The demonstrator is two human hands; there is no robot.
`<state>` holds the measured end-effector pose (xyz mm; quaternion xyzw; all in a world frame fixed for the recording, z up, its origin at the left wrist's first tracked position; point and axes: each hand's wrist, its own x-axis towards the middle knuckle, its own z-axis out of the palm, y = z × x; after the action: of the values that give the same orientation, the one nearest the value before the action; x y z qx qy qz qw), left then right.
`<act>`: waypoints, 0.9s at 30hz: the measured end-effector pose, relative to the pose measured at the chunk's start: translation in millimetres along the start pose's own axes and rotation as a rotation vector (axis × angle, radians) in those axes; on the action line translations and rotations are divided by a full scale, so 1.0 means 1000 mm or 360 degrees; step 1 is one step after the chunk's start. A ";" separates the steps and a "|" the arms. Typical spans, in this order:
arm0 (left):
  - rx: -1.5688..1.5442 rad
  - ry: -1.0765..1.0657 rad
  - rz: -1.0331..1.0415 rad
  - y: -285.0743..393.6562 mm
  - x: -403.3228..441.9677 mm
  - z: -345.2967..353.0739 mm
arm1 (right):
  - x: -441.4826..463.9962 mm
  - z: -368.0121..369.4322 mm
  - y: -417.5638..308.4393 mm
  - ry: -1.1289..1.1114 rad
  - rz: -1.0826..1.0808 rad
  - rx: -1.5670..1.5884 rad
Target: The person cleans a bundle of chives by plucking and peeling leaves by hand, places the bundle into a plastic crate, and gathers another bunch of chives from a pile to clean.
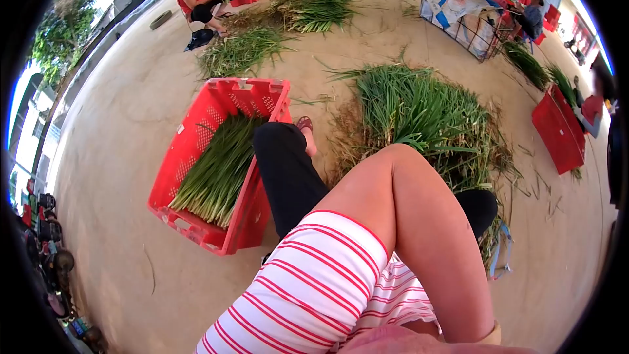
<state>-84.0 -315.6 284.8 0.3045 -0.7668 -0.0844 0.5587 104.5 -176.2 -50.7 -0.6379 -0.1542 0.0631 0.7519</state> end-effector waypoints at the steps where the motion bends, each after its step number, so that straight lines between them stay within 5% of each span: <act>1: 0.0008 -0.0020 -0.0014 -0.001 0.003 0.000 | 0.000 0.000 0.000 -0.0002 0.0005 0.0011; 27: 0.0202 -0.0047 -0.0026 -0.011 0.020 -0.004 | -0.013 0.005 -0.002 -0.0086 0.0079 0.0046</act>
<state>-80.0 -334.7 297.7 0.3443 -0.7763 -0.0446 0.5261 90.6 -175.4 -50.3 -0.6287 -0.1576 0.1013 0.7548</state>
